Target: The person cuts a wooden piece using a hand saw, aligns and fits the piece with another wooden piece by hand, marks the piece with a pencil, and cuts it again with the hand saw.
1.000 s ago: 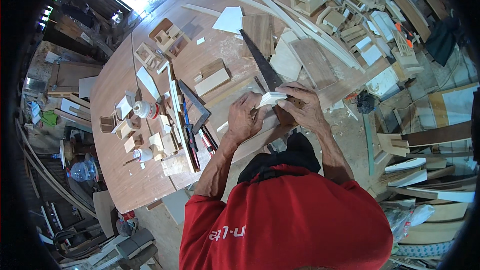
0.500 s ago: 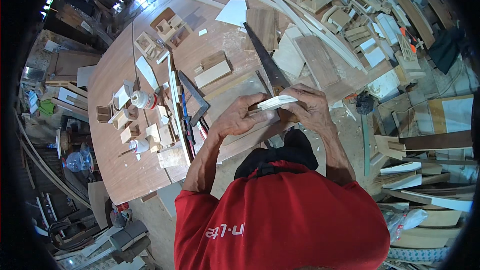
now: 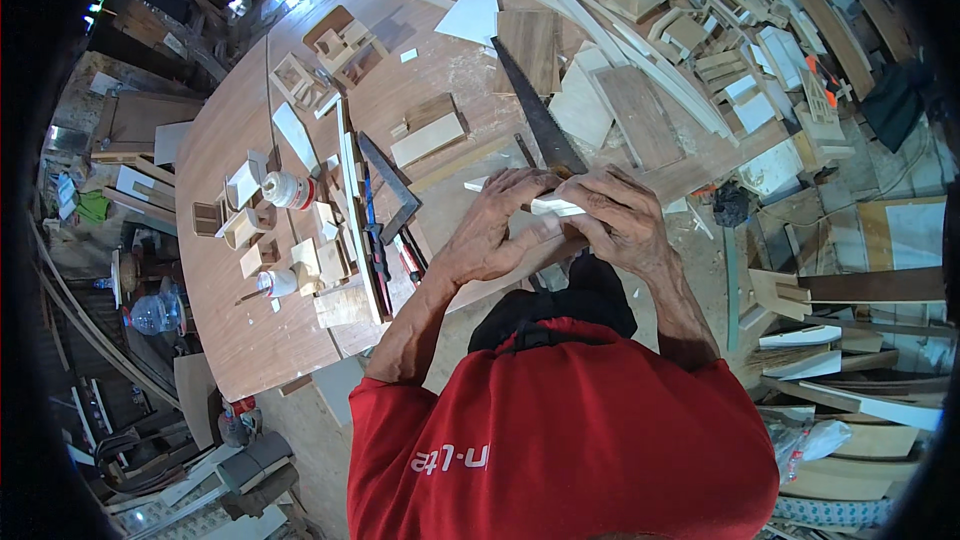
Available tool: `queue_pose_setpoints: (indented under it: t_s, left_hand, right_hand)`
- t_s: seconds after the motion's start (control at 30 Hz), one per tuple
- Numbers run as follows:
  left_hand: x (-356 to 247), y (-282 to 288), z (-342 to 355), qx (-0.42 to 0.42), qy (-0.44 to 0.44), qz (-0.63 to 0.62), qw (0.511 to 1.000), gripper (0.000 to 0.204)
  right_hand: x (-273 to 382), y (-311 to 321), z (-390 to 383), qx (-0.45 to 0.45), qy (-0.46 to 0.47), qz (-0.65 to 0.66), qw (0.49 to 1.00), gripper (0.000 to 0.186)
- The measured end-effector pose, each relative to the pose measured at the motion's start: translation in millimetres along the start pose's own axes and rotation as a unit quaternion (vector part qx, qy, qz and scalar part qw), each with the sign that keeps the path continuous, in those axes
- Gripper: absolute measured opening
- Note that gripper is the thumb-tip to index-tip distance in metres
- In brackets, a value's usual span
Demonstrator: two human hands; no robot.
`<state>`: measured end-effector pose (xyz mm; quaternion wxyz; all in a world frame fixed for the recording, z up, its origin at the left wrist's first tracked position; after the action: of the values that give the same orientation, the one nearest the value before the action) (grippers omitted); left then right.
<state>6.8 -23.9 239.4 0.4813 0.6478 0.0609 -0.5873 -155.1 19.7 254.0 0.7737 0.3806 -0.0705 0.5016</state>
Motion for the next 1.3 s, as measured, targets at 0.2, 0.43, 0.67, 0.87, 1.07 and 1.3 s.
queue_pose_setpoints:
  t_s: [0.2,0.43,0.67,0.87,1.07,1.3]
  left_hand:
    - [7.9,-6.5,-0.6,-0.034,0.012,-0.007,0.999,0.04]
    - [6.7,-6.3,0.2,-0.045,-0.002,0.017,0.999,0.039]
    - [-9.8,2.1,-2.2,-0.053,-0.044,0.079,0.995,0.042]
    - [-15.1,4.8,-2.9,-0.064,-0.043,0.18,0.981,0.042]
    - [-12.6,9.7,-3.3,-0.059,-0.042,0.181,0.981,0.027]
    - [-11.6,8.0,-3.1,-0.053,-0.011,0.205,0.977,0.027]
  right_hand:
    - [-0.9,-4.4,-2.0,-0.005,-0.017,0.016,1.0,0.034]
    - [-2.2,-5.8,-2.8,0.0,-0.036,0.015,0.999,0.033]
    - [0.2,-2.2,-1.4,-0.022,-0.024,0.023,0.999,0.033]
    - [-2.1,-2.0,-2.1,-0.031,-0.031,0.055,0.998,0.032]
    - [-16.1,-4.9,-13.5,-0.051,-0.121,0.151,0.98,0.032]
    - [-25.0,-14.6,-26.0,-0.114,-0.177,0.21,0.955,0.032]
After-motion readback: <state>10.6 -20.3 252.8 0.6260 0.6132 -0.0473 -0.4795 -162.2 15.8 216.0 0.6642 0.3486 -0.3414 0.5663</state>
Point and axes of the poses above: each hand's wrist, its own z-axis towards the middle knuckle, its own y-axis out of the back of the hand, x = y × z, the point moved 5 cm from there along z, towards the middle knuckle, and after that the axes turned 4 degrees about y, right-handed, at the moved point
